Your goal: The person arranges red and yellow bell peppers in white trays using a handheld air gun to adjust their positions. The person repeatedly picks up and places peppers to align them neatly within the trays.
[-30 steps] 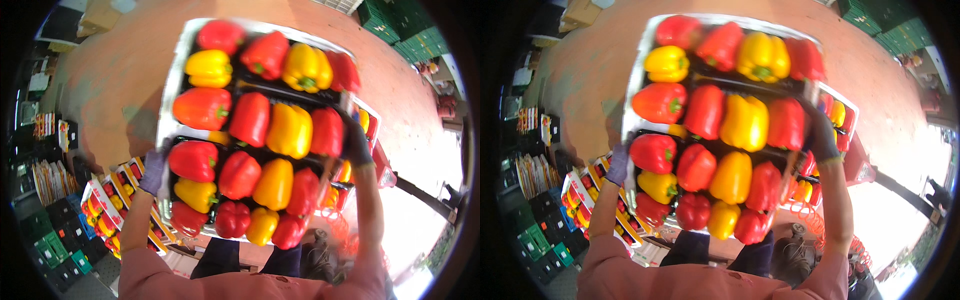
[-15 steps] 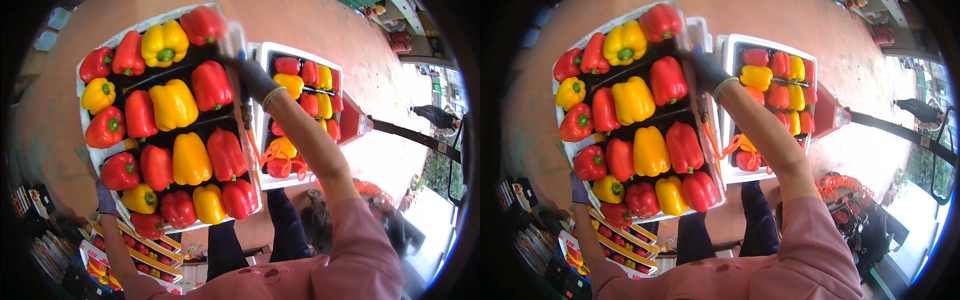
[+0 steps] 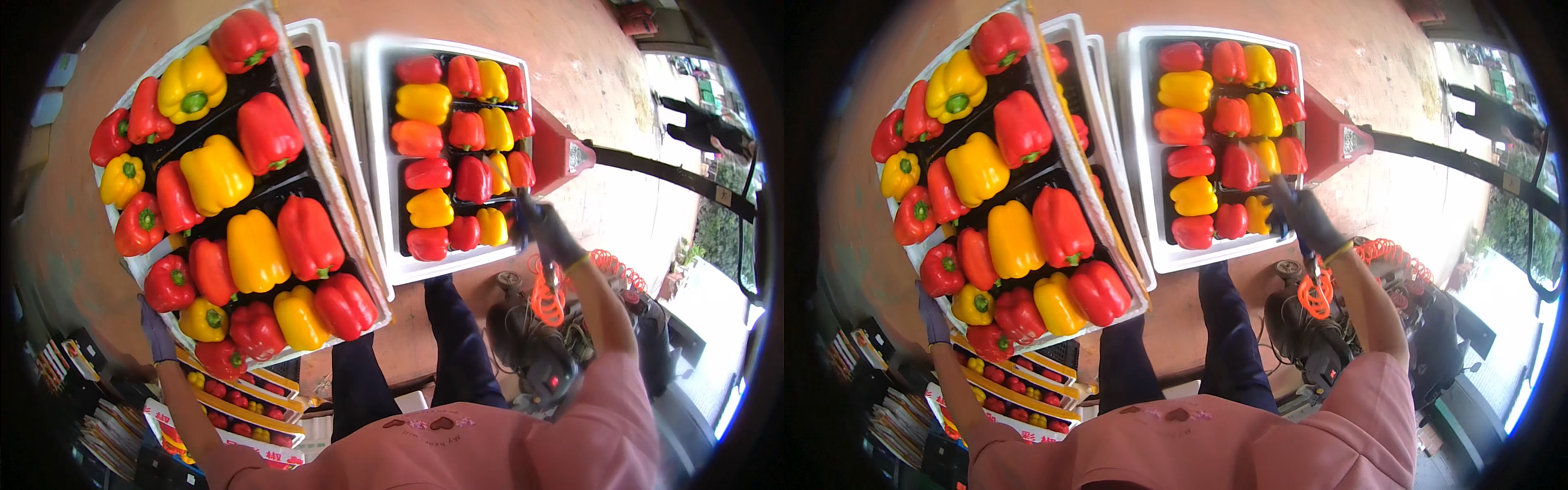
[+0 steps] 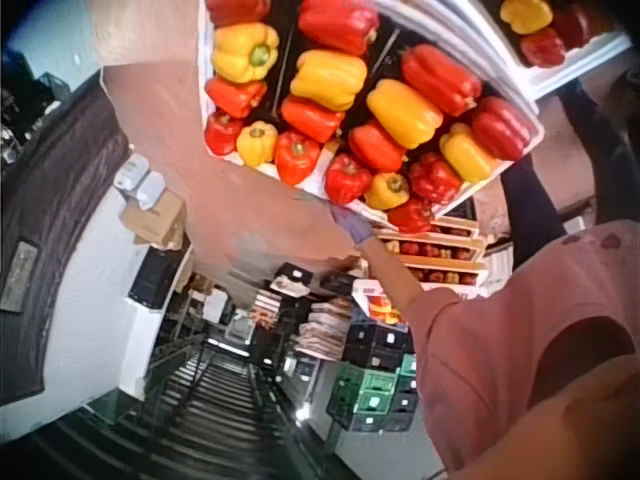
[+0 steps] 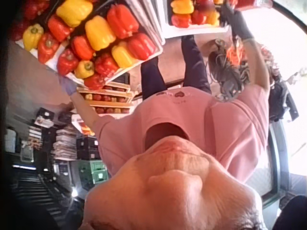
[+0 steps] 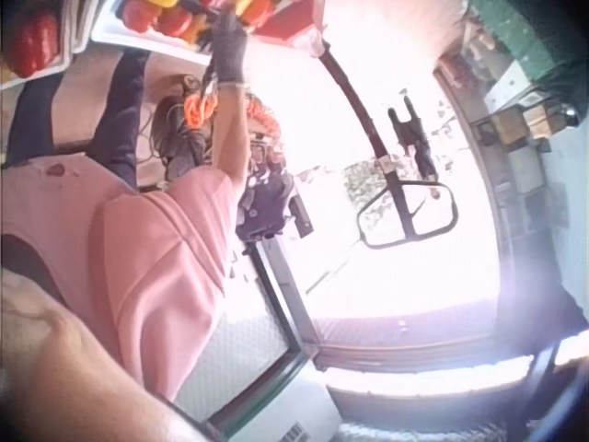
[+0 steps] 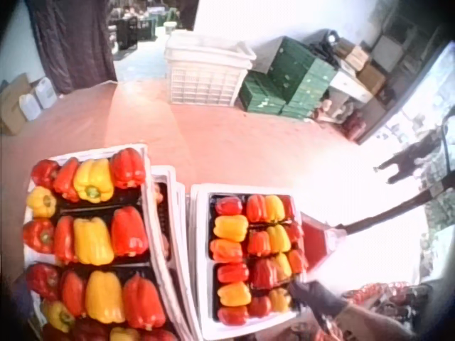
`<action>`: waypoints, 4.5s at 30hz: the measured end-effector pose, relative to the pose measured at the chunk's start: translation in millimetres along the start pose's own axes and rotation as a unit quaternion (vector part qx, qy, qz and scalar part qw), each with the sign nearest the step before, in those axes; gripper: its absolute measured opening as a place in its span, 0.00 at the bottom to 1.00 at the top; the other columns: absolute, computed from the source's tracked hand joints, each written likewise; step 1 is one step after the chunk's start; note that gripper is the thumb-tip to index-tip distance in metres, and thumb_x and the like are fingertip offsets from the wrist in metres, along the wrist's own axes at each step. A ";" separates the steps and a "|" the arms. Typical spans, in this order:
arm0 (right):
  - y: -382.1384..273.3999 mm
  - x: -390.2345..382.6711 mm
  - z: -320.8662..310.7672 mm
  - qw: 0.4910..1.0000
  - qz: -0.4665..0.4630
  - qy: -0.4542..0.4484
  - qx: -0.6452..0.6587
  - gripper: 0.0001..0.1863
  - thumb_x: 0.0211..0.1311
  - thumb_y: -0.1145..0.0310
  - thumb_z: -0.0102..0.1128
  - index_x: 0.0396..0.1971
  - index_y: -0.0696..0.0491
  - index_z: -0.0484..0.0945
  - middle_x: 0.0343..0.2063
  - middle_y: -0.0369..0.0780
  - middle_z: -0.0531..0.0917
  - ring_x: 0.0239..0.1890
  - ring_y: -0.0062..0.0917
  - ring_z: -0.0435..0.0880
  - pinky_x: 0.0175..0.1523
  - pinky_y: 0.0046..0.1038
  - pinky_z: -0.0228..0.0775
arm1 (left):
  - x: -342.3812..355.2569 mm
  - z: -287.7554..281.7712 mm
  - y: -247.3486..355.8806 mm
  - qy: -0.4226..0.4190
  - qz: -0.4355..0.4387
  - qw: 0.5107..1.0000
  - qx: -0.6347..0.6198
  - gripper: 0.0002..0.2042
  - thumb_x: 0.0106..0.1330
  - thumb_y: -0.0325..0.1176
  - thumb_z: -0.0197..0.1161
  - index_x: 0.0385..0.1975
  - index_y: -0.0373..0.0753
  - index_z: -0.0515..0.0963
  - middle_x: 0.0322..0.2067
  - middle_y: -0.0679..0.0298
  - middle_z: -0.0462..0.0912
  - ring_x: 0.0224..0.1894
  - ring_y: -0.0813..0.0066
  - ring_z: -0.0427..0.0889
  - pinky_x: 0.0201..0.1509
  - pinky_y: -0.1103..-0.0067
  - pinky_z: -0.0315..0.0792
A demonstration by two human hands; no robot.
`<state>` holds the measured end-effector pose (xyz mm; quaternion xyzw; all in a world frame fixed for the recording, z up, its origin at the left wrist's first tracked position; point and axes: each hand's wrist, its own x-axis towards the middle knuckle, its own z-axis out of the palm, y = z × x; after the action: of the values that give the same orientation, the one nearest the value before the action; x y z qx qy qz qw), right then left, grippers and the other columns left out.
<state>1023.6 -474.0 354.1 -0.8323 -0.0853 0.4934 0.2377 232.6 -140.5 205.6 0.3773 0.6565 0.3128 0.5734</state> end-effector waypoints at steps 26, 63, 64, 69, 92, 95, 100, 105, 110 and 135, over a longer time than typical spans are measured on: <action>125.8 34.9 -19.7 0.965 -0.012 -0.177 -0.194 0.28 0.73 0.45 0.47 0.49 0.57 0.76 0.18 0.41 0.79 0.18 0.27 0.81 0.24 0.30 0.74 | -296.6 530.4 18.1 -0.182 0.146 0.956 0.181 0.19 0.69 0.32 0.58 0.56 0.29 0.73 0.57 0.53 0.76 0.56 0.65 0.77 0.61 0.71 0.69; -83.4 176.1 -145.7 0.826 -0.151 -0.009 -0.544 0.39 0.72 0.37 0.42 0.22 0.60 0.81 0.16 0.51 0.79 0.19 0.40 0.80 0.30 0.37 0.75 | -124.7 784.6 -3.1 -0.040 0.469 0.682 0.559 0.40 0.53 0.52 0.70 0.64 0.37 0.67 0.67 0.45 0.62 0.69 0.48 0.61 0.68 0.46 0.51; -78.8 176.0 -152.8 0.803 -0.165 0.016 -0.572 0.40 0.71 0.36 0.43 0.19 0.61 0.80 0.15 0.53 0.78 0.20 0.44 0.80 0.32 0.38 0.75 | -126.4 795.1 0.7 -0.071 0.504 0.653 0.561 0.37 0.54 0.50 0.69 0.63 0.39 0.68 0.67 0.47 0.63 0.69 0.49 0.62 0.68 0.46 0.52; -47.6 185.6 -186.8 0.786 -0.219 0.043 -0.577 0.39 0.71 0.38 0.45 0.17 0.61 0.79 0.17 0.56 0.78 0.24 0.50 0.81 0.36 0.44 0.74 | -124.8 872.4 10.2 -0.169 0.643 0.464 0.586 0.32 0.55 0.46 0.70 0.62 0.48 0.71 0.67 0.52 0.64 0.68 0.51 0.63 0.68 0.48 0.54; -131.2 303.6 -218.5 0.982 -0.069 -0.069 -0.159 0.29 0.65 0.34 0.55 0.30 0.49 0.75 0.18 0.34 0.76 0.09 0.13 0.65 0.14 0.17 0.59 | -117.7 979.3 -12.3 -0.249 0.568 0.611 0.493 0.35 0.47 0.60 0.71 0.57 0.54 0.76 0.51 0.63 0.83 0.52 0.62 0.81 0.52 0.62 0.72; -155.4 295.8 -176.1 0.964 -0.100 -0.130 -0.208 0.29 0.70 0.35 0.45 0.30 0.48 0.76 0.19 0.33 0.76 0.13 0.14 0.67 0.18 0.19 0.62 | -120.6 974.6 -18.9 -0.188 0.613 0.584 0.499 0.34 0.50 0.57 0.71 0.59 0.55 0.75 0.50 0.65 0.82 0.52 0.65 0.80 0.54 0.62 0.70; -168.6 275.8 -126.8 0.953 -0.138 -0.162 -0.216 0.34 0.65 0.32 0.50 0.26 0.54 0.76 0.17 0.35 0.77 0.13 0.16 0.72 0.20 0.20 0.70 | -126.3 966.6 -19.4 -0.179 0.629 0.574 0.493 0.28 0.49 0.52 0.73 0.52 0.51 0.79 0.46 0.64 0.81 0.51 0.65 0.79 0.55 0.62 0.68; -175.9 257.5 -106.2 0.953 -0.166 -0.149 -0.206 0.36 0.65 0.30 0.47 0.25 0.54 0.75 0.13 0.35 0.74 0.12 0.15 0.71 0.20 0.19 0.69 | -135.3 946.4 -14.0 -0.192 0.672 0.582 0.416 0.30 0.44 0.47 0.77 0.50 0.45 0.79 0.46 0.60 0.79 0.53 0.59 0.76 0.57 0.64 0.68; -179.1 259.3 -88.4 0.933 -0.250 -0.177 -0.188 0.35 0.67 0.32 0.45 0.24 0.54 0.75 0.12 0.33 0.73 0.12 0.14 0.68 0.19 0.19 0.64 | -124.0 908.6 1.2 -0.250 0.490 0.710 0.440 0.26 0.58 0.57 0.65 0.44 0.41 0.81 0.47 0.54 0.81 0.62 0.60 0.69 0.62 0.51 0.59; -198.5 185.4 44.8 0.786 -0.184 -0.263 -0.528 0.34 0.67 0.35 0.44 0.29 0.55 0.78 0.22 0.38 0.79 0.20 0.23 0.74 0.28 0.31 0.70 | -178.2 814.2 -38.1 -0.023 0.432 0.836 0.337 0.14 0.57 0.43 0.66 0.34 0.37 0.83 0.41 0.48 0.79 0.53 0.49 0.74 0.62 0.50 0.61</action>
<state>1095.8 -217.0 286.7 -0.6344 -0.5431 0.5182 -0.1845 1042.9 -330.4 146.1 0.7996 0.4779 0.2795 0.2325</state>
